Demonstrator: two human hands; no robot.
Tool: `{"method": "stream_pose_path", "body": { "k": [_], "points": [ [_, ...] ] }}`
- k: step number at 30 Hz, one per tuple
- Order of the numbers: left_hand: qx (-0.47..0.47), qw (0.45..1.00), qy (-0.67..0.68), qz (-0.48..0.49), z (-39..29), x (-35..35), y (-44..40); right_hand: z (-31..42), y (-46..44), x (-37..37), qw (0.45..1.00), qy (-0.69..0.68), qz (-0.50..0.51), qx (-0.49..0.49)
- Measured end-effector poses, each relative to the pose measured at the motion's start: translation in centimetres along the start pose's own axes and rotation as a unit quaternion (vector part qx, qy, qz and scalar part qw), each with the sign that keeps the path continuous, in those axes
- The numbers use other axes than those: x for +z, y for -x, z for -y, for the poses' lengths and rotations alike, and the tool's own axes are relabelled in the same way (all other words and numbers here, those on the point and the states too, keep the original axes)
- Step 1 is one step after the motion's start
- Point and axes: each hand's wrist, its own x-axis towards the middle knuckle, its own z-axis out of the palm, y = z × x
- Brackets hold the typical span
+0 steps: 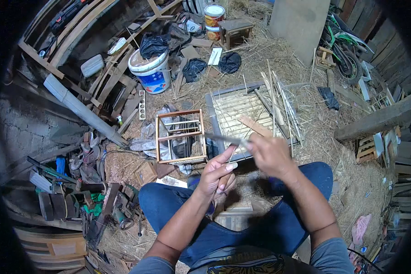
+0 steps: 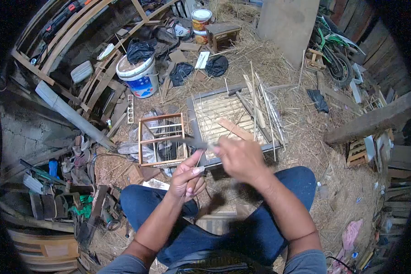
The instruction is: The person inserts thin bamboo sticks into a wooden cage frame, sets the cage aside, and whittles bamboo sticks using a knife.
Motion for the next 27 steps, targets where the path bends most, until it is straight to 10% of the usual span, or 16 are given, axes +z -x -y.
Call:
{"method": "stream_pose_path", "body": {
  "k": [18,22,27],
  "points": [
    [-0.022,0.998,0.038,0.046,0.1,-1.5,-0.1,-0.3,0.2,0.8,0.998,-0.004,0.010,-0.059],
    [-0.020,0.995,0.069,0.071,-0.2,-1.5,0.0,-1.4,-1.4,-0.9,0.992,0.006,0.076,0.105],
    [-0.034,0.997,0.021,0.066,0.1,-0.6,-0.1,-1.2,-1.8,0.8,0.867,-0.465,0.013,0.181]
  ]
}}
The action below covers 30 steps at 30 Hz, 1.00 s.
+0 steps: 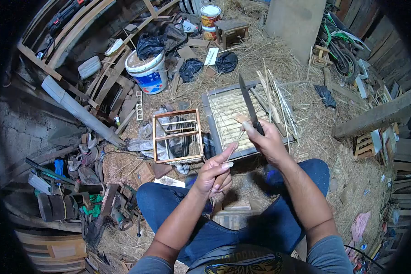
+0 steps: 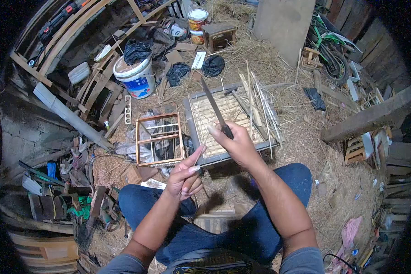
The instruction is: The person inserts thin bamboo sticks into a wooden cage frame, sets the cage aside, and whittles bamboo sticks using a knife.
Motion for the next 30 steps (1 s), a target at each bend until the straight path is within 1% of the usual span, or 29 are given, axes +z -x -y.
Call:
{"method": "stream_pose_path", "body": {
  "k": [1,2,3,5,9,11,13,15,17,18,19,20,21,22,23,25,26,28,29,30],
  "points": [
    [-0.003,1.000,0.001,-0.002,0.2,0.0,0.0,0.3,-0.1,0.5,0.996,-0.078,0.011,0.027],
    [-0.007,1.000,-0.004,-0.008,0.3,0.0,0.0,1.0,0.0,0.5,0.992,-0.114,-0.005,0.061],
    [-0.010,1.000,-0.010,-0.013,0.4,0.1,-0.1,1.0,-0.3,0.3,0.992,-0.115,-0.007,0.061],
    [-0.012,0.999,-0.028,-0.020,0.4,0.1,-0.1,1.2,-1.1,-0.1,0.985,-0.155,-0.046,0.053],
    [-0.022,0.995,-0.086,-0.044,0.3,0.3,-0.2,1.4,-1.0,-0.1,0.985,-0.146,-0.037,0.084],
    [-0.023,0.992,-0.103,-0.064,0.4,0.2,-0.3,0.5,-1.2,0.1,0.986,-0.154,-0.020,0.067],
    [-0.024,0.989,-0.119,-0.084,0.5,0.2,-0.4,0.2,-1.6,-0.1,0.988,-0.134,-0.060,0.050],
    [-0.016,0.993,-0.079,-0.090,0.5,0.4,-0.4,0.0,-1.9,-0.7,0.987,-0.141,-0.056,0.050],
    [-0.003,0.992,-0.090,-0.089,0.6,0.4,-0.4,0.6,-1.9,-0.7,0.985,-0.150,-0.081,0.039],
    [0.010,0.991,-0.101,-0.089,0.6,0.4,-0.3,0.4,-1.6,-0.8,0.982,-0.148,-0.101,0.051],
    [0.013,0.991,-0.102,-0.090,0.5,0.4,-0.4,0.3,-1.1,-0.6,0.983,-0.148,-0.098,0.050],
    [0.023,0.989,-0.105,-0.100,0.5,0.4,-0.4,0.2,-0.3,-0.2,0.992,-0.017,-0.124,0.021],
    [0.034,0.987,-0.108,-0.110,0.4,0.4,-0.5,0.1,0.5,0.2,0.982,0.115,-0.148,-0.009],
    [0.038,0.987,-0.109,-0.111,0.3,0.4,-0.5,0.2,1.6,0.5,0.960,0.238,-0.117,-0.093],
    [0.041,0.984,-0.123,-0.122,0.3,0.5,-0.5,0.0,2.5,0.9,0.950,0.295,-0.076,-0.068],
    [0.046,0.980,-0.137,-0.135,0.3,0.5,-0.5,0.2,3.6,1.9,0.917,0.377,-0.047,-0.122],
    [0.047,0.978,-0.137,-0.148,0.3,0.4,-0.5,0.2,4.0,2.3,0.917,0.377,-0.046,-0.122],
    [0.049,0.976,-0.137,-0.160,0.3,0.2,-0.5,0.4,4.4,2.7,0.882,0.428,-0.008,-0.199],
    [0.054,0.977,-0.137,-0.157,0.3,0.2,-0.5,0.3,4.3,2.6,0.882,0.428,-0.008,-0.200],
    [0.058,0.977,-0.137,-0.154,0.3,0.1,-0.4,0.1,4.2,2.5,0.869,0.440,-0.012,-0.226]
  ]
}}
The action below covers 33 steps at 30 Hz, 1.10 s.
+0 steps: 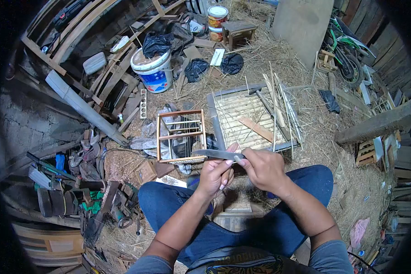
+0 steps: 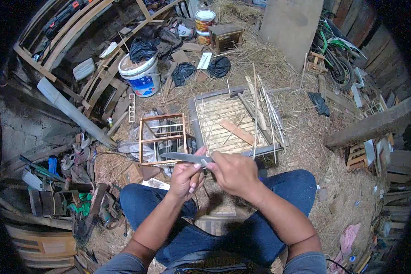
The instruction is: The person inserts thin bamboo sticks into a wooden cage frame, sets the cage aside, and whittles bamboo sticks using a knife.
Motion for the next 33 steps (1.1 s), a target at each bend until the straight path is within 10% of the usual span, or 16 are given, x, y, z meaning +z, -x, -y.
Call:
{"method": "stream_pose_path", "body": {
  "k": [22,33],
  "points": [
    [-0.046,0.990,0.126,0.044,-0.5,0.4,0.2,-0.1,0.0,-0.5,0.999,-0.021,0.050,-0.001],
    [0.004,0.999,-0.039,0.011,-0.5,0.5,0.2,-0.8,-0.2,-1.1,0.998,0.009,0.055,0.001]
  ]
}}
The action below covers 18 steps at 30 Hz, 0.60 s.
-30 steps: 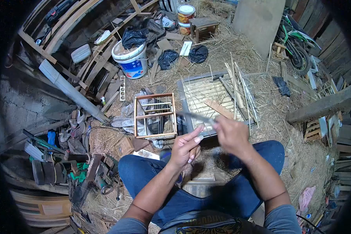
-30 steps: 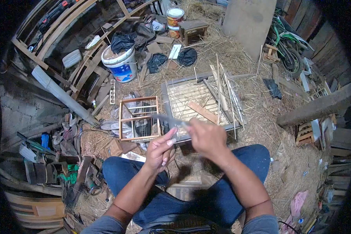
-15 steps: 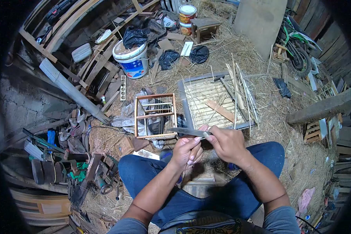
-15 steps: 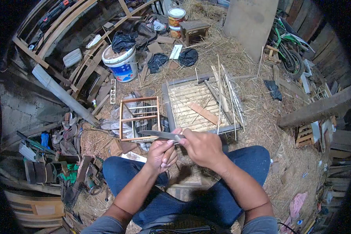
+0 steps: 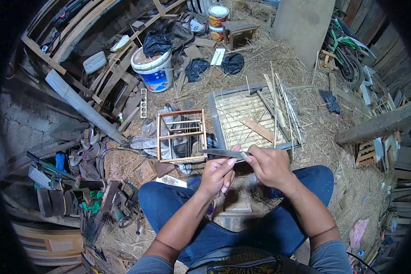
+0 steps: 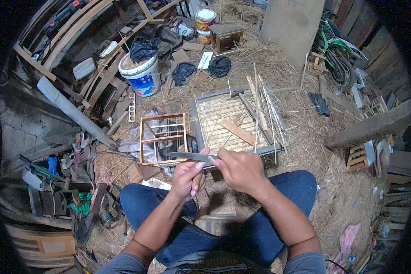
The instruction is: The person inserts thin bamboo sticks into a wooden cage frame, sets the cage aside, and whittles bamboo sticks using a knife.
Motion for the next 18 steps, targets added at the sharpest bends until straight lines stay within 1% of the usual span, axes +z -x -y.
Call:
{"method": "stream_pose_path", "body": {
  "k": [4,6,9,15,17,18],
  "points": [
    [-0.020,1.000,0.016,-0.014,0.3,-0.5,-0.2,-0.4,-0.2,-0.1,1.000,0.001,-0.003,0.007],
    [-0.020,0.998,0.064,0.019,-0.1,-0.4,-0.2,-0.6,-0.2,-0.2,1.000,0.000,-0.001,0.011],
    [-0.025,0.994,0.101,0.018,0.1,-0.4,-0.2,-0.8,-0.3,0.0,1.000,0.016,0.005,0.018],
    [-0.021,0.992,0.123,0.016,0.3,-1.1,-0.1,-1.8,-0.3,0.4,0.999,0.030,-0.003,0.045],
    [-0.018,0.992,0.126,0.024,-0.2,-0.8,0.3,-3.2,-0.5,0.2,0.993,0.067,-0.050,0.086],
    [-0.016,0.991,0.130,0.033,-0.4,-0.6,0.3,-3.0,-0.4,0.1,0.993,0.069,-0.051,0.086]
  ]
}}
